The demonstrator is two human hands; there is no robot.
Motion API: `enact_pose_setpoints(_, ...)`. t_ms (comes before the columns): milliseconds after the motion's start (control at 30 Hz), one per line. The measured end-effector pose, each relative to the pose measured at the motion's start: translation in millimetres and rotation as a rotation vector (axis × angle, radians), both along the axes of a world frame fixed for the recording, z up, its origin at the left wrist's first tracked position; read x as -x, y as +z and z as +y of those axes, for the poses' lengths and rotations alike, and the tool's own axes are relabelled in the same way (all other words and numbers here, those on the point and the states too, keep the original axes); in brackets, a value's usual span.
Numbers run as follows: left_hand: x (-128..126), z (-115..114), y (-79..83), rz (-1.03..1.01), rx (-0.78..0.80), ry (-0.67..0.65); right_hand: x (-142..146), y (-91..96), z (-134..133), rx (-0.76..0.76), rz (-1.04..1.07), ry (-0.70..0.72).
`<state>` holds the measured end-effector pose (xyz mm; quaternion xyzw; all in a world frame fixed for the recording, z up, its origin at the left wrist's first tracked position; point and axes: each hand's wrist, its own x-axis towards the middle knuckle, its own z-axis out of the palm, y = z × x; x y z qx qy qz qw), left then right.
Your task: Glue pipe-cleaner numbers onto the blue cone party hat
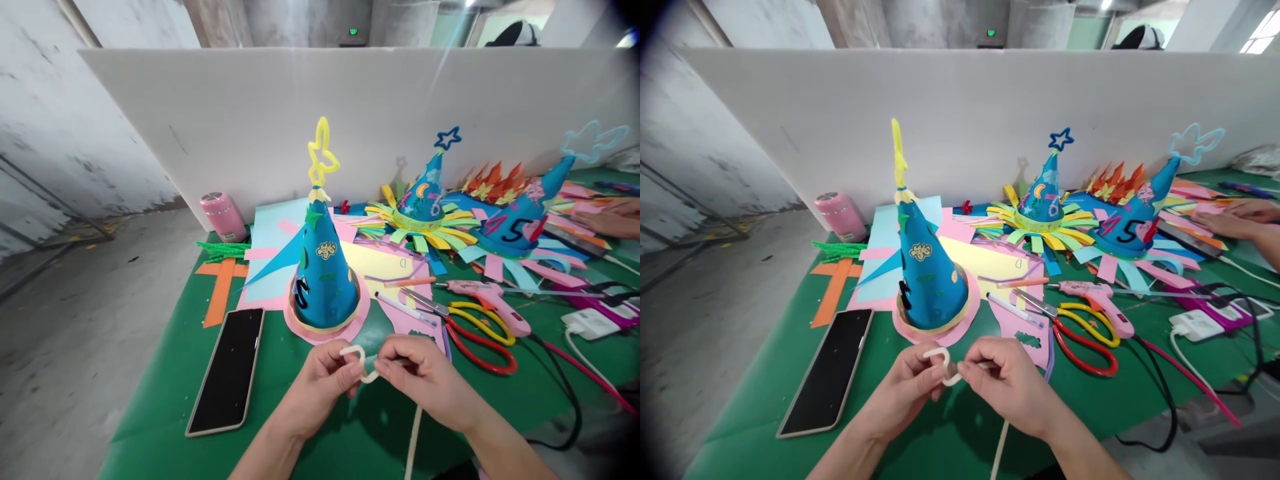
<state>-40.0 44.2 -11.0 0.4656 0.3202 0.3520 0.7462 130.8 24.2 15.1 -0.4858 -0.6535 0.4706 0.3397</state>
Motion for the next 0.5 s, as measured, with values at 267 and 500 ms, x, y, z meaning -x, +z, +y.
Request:
enact_pose_setpoints(267,1.4,2.1,-3.2,0.046,-0.005,-0.001,3.1,-6.2,2.3,0.064,0.048,-0.029)
enact_pose_setpoints(500,1.8,3.8,-0.8,0.188,-0.052,0.024,6.3,-8.2,1.3,0.052,0.004,-0.008)
